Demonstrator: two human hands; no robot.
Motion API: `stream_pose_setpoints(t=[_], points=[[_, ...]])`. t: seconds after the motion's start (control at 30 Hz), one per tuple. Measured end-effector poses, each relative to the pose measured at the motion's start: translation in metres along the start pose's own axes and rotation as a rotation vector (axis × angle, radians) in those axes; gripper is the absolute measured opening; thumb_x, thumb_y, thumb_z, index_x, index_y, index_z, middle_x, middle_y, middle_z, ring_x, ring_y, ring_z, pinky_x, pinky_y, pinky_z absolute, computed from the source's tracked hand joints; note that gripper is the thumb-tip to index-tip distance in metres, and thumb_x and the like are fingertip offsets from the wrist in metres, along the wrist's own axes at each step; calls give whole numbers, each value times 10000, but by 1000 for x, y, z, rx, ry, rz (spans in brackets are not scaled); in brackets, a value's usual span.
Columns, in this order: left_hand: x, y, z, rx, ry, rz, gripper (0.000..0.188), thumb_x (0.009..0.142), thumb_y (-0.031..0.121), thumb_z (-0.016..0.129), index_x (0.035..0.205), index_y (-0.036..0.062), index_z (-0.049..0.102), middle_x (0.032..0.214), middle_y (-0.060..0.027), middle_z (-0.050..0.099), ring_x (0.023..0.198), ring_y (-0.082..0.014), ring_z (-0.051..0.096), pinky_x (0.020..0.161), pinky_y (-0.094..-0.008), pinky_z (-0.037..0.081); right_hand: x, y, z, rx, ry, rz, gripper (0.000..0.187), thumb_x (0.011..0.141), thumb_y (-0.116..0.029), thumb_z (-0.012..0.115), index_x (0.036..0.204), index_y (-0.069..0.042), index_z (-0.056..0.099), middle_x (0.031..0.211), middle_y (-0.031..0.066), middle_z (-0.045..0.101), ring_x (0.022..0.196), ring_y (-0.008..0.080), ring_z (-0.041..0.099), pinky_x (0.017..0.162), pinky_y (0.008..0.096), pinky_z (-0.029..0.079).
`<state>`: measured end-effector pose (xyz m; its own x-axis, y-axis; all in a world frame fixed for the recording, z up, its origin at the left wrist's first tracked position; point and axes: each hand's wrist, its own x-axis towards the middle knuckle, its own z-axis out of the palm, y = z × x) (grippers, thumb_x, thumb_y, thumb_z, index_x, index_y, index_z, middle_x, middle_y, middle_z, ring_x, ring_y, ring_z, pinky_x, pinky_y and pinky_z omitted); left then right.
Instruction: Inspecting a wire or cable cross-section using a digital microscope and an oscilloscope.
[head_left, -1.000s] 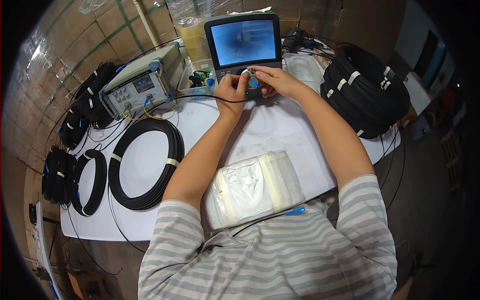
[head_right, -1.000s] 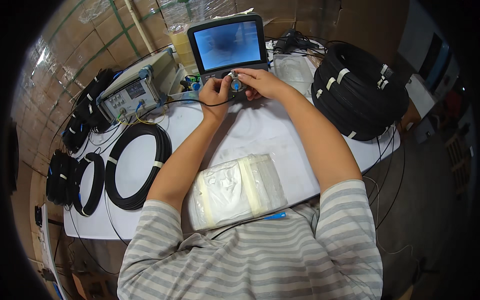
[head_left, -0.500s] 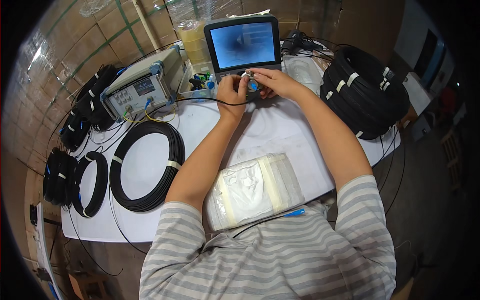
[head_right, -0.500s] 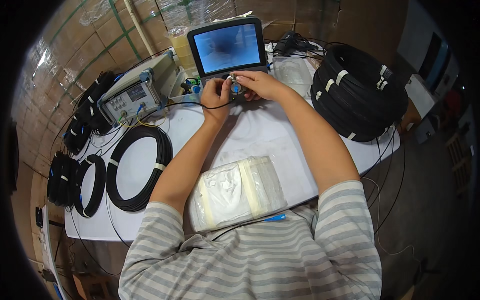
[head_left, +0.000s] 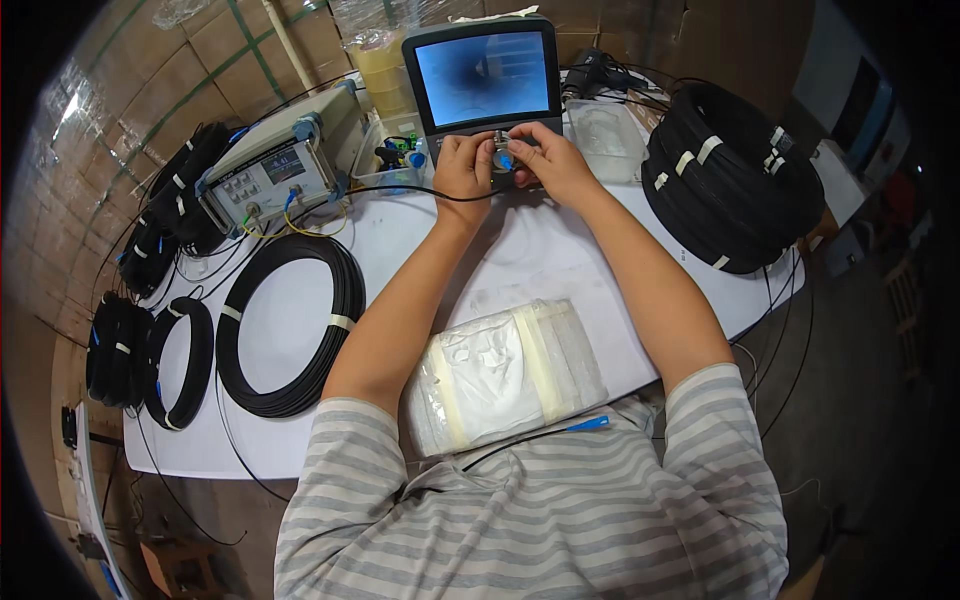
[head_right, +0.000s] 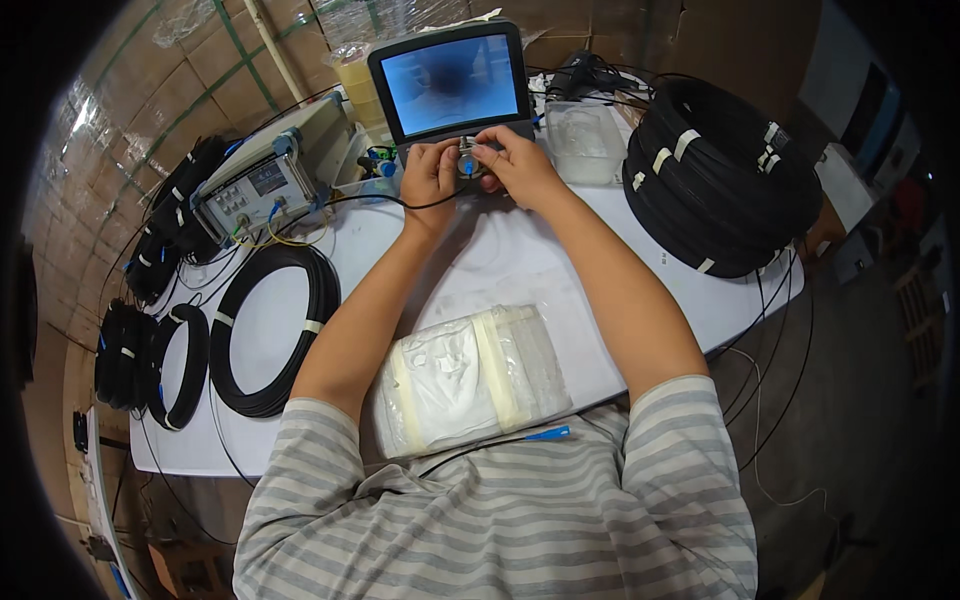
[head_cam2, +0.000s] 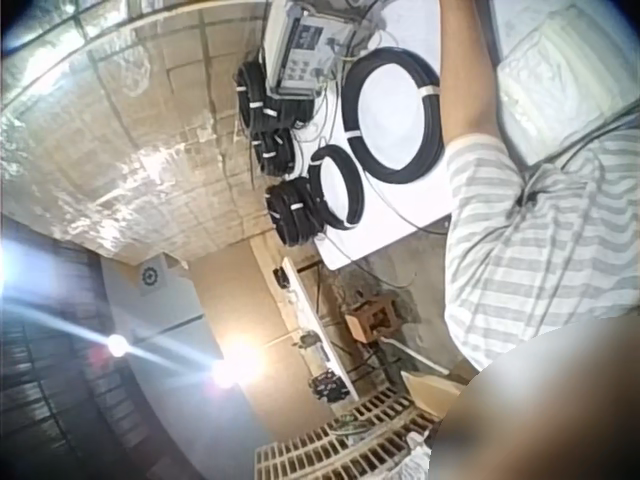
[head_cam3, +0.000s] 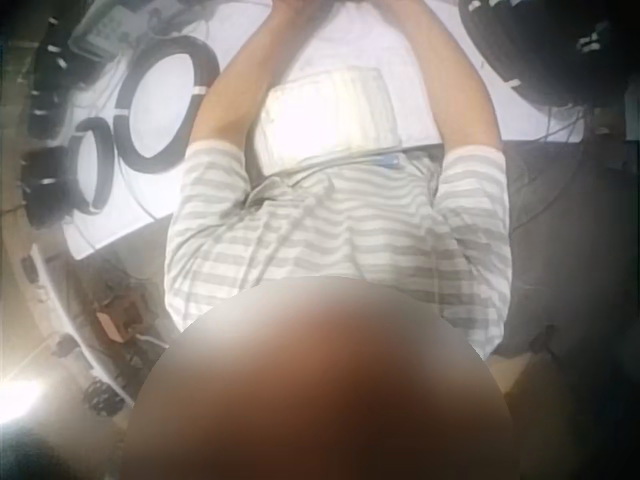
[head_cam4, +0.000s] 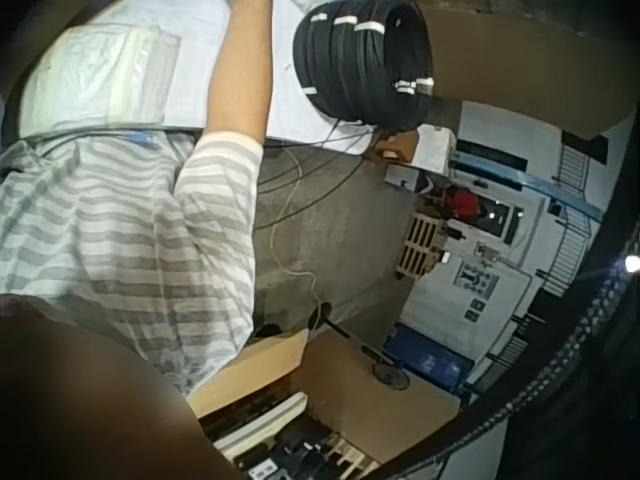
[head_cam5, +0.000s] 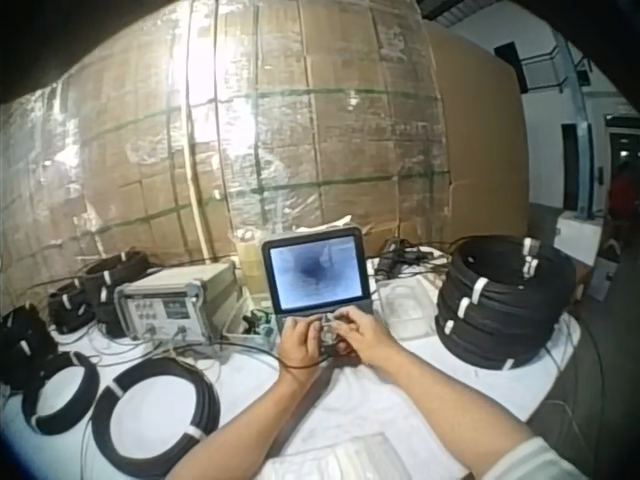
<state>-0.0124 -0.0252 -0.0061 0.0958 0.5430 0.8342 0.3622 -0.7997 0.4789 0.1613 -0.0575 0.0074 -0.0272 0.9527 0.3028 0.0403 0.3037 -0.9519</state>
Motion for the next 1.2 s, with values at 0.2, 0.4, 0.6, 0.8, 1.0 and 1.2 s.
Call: stream_pose_setpoints(t=[0.2,0.4,0.6,0.8,1.0,1.2], points=[[-1,1,-1,-10,28,-5,179,1003,203,665,1073,55,737,918,-133,609,811,-289,636,728,-378,517,4,-15,-8,-125,-80,24,339,1036,-275,653,1303,-70,611,930,23,678,725,82,656,654,263,592],[-1,0,-1,-2,53,4,182,996,213,677,1028,42,728,898,-136,611,777,-293,630,695,-387,513,8,-26,-16,-145,-205,87,376,1042,-306,636,1337,-75,604,903,31,695,746,117,699,658,272,600],[-3,-2,-1,0,51,-15,200,990,228,690,998,30,717,883,-138,614,753,-292,625,674,-386,509,12,-31,-20,-219,-247,65,400,1043,-331,631,1368,-99,614,916,38,717,758,123,710,663,257,573],[-2,3,-1,-26,51,-51,227,1003,236,679,964,16,718,894,-150,641,792,-292,627,713,-378,500,15,-36,-23,-287,-267,74,428,1041,-360,627,1393,-115,616,912,27,721,791,111,705,678,244,550],[-4,1,-3,-20,64,-59,239,999,239,685,932,11,705,877,-152,645,777,-294,633,708,-380,502,17,-43,-23,-383,-295,147,477,1048,-398,602,1462,-161,580,920,15,723,797,111,694,714,274,555],[-5,2,-3,-29,62,-83,269,995,262,696,916,4,695,866,-149,655,754,-280,637,690,-368,503,19,-50,-25,-435,-343,185,477,1054,-422,583,1496,-244,552,948,8,714,818,112,692,725,289,558]])
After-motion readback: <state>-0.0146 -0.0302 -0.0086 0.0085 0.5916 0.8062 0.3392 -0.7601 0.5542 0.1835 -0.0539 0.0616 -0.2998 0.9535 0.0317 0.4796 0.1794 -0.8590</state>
